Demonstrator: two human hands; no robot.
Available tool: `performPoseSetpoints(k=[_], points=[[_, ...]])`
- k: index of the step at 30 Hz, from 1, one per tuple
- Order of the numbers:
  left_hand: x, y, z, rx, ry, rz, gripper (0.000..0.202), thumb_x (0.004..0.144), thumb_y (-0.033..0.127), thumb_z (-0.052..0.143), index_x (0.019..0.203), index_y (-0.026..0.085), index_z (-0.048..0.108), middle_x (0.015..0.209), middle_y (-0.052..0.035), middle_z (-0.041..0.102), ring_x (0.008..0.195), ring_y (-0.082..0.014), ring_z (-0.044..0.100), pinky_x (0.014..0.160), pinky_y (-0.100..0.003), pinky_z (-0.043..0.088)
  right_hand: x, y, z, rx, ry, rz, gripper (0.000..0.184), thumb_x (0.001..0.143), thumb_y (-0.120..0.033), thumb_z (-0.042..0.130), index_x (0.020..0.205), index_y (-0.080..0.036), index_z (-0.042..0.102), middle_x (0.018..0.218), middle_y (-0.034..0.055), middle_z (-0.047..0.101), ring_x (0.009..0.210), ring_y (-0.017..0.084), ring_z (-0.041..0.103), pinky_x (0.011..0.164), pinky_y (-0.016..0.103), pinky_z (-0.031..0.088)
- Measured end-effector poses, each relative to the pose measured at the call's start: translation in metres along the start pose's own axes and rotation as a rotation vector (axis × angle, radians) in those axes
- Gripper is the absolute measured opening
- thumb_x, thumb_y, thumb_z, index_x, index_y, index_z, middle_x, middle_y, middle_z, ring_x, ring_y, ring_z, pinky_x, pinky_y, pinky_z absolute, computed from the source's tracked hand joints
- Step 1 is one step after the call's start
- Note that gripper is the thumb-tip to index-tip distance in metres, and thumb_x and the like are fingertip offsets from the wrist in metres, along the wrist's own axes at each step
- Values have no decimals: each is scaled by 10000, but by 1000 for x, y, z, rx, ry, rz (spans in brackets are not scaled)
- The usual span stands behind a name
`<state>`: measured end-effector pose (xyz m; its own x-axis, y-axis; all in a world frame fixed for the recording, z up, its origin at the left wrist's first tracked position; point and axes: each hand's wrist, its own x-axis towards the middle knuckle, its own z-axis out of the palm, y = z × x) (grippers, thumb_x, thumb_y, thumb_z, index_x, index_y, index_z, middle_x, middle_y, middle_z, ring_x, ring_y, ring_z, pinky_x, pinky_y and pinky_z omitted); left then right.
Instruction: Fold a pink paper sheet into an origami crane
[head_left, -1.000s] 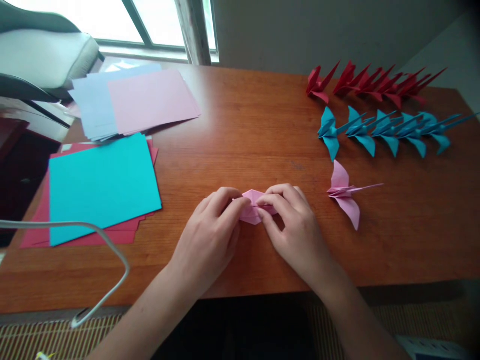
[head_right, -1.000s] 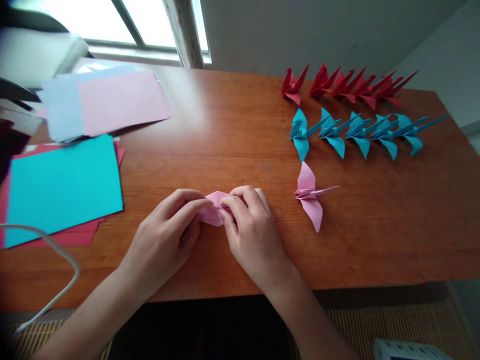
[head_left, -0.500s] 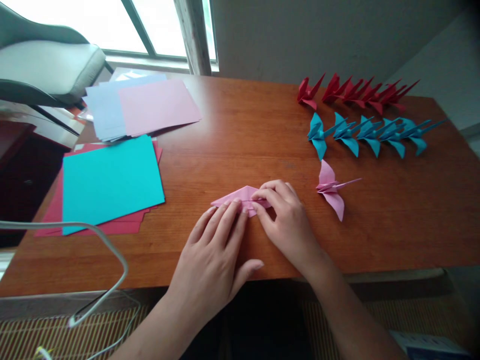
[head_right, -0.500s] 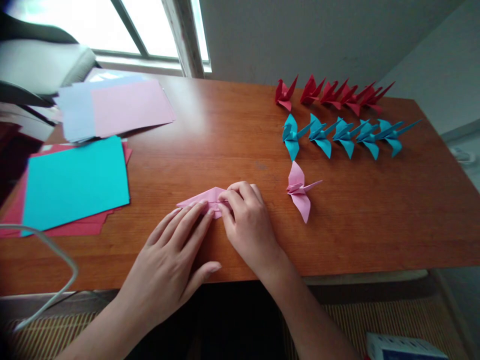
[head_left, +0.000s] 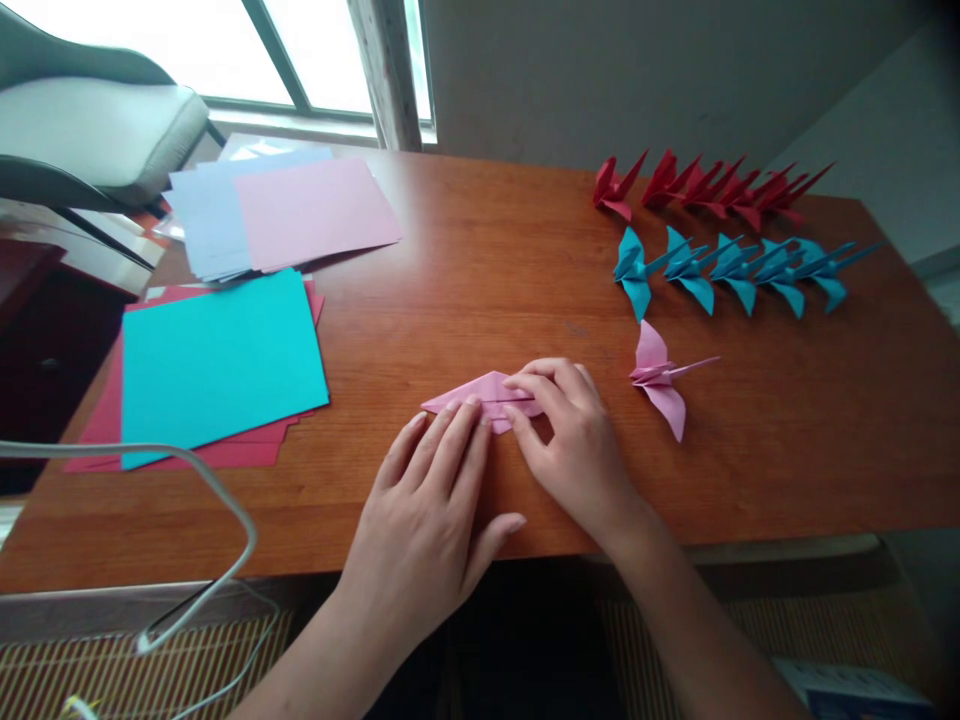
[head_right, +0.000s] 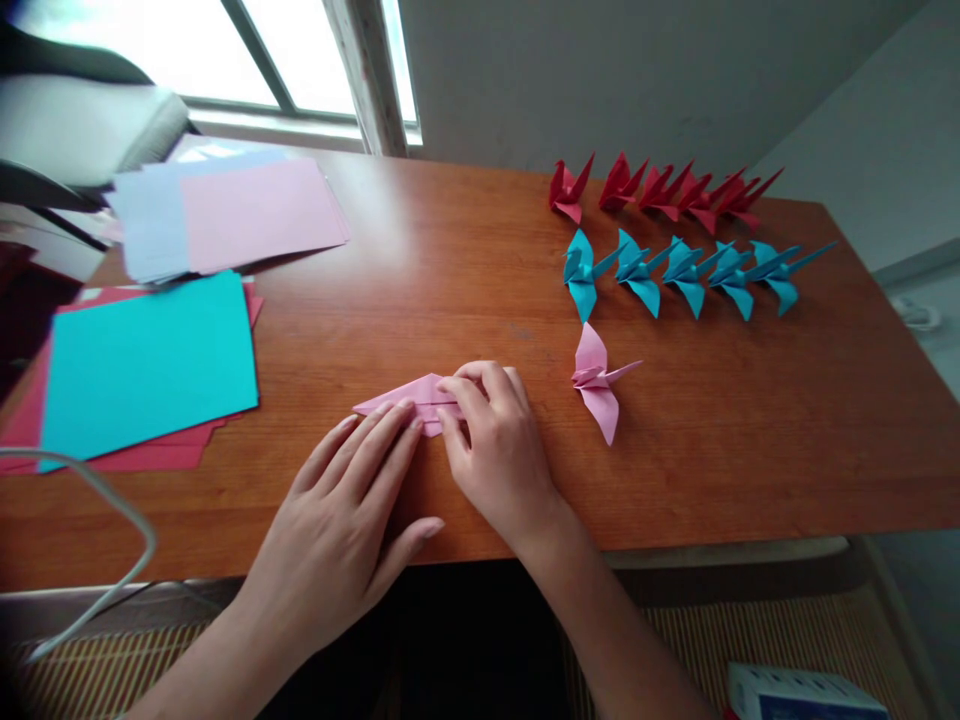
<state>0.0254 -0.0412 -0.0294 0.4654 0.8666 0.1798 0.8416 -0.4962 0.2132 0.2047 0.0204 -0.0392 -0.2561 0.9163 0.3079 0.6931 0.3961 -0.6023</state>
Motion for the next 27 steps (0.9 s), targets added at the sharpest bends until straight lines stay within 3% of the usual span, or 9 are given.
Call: performPoseSetpoints(k=[4, 16, 20, 27], points=[[1, -4, -3, 26, -3, 30, 721, 960, 538, 540, 1481, 43, 476, 1593, -211, 426, 1479, -376, 401, 1223, -532, 314, -2, 0, 0, -42, -34, -86, 319, 972, -114, 536, 1243, -211, 674, 1310, 61, 688, 1157, 248, 540, 1032, 441, 497], [24, -37, -16, 91, -57, -26, 596, 986, 492, 488, 1472, 149, 511, 1628, -212, 366, 1520, -425, 302, 1184, -613, 316, -31, -8, -14, -350, -83, -234, 337, 971, -223, 606, 1283, -121, 682, 1365, 55, 693, 1057, 284, 567, 878, 467, 476], [32, -44, -16, 53, -72, -28, 554, 1002, 443, 451, 1494, 191, 496, 1619, -191, 387, 1514, -409, 315, 1186, -603, 314, -36, -15, -14, -287, -124, -283, 363, 958, -196, 617, 1305, -103, 669, 1377, 56, 685, 1083, 283, 562, 922, 457, 476], [39, -44, -13, -2, -66, 17, 466, 1002, 322, 435, 1431, 197, 567, 1592, -190, 424, 1498, -403, 346, 1190, -628, 295, -23, -15, -10, 21, -176, -340, 292, 942, -113, 608, 1218, -130, 702, 1253, 44, 746, 1168, 252, 588, 1019, 430, 502]])
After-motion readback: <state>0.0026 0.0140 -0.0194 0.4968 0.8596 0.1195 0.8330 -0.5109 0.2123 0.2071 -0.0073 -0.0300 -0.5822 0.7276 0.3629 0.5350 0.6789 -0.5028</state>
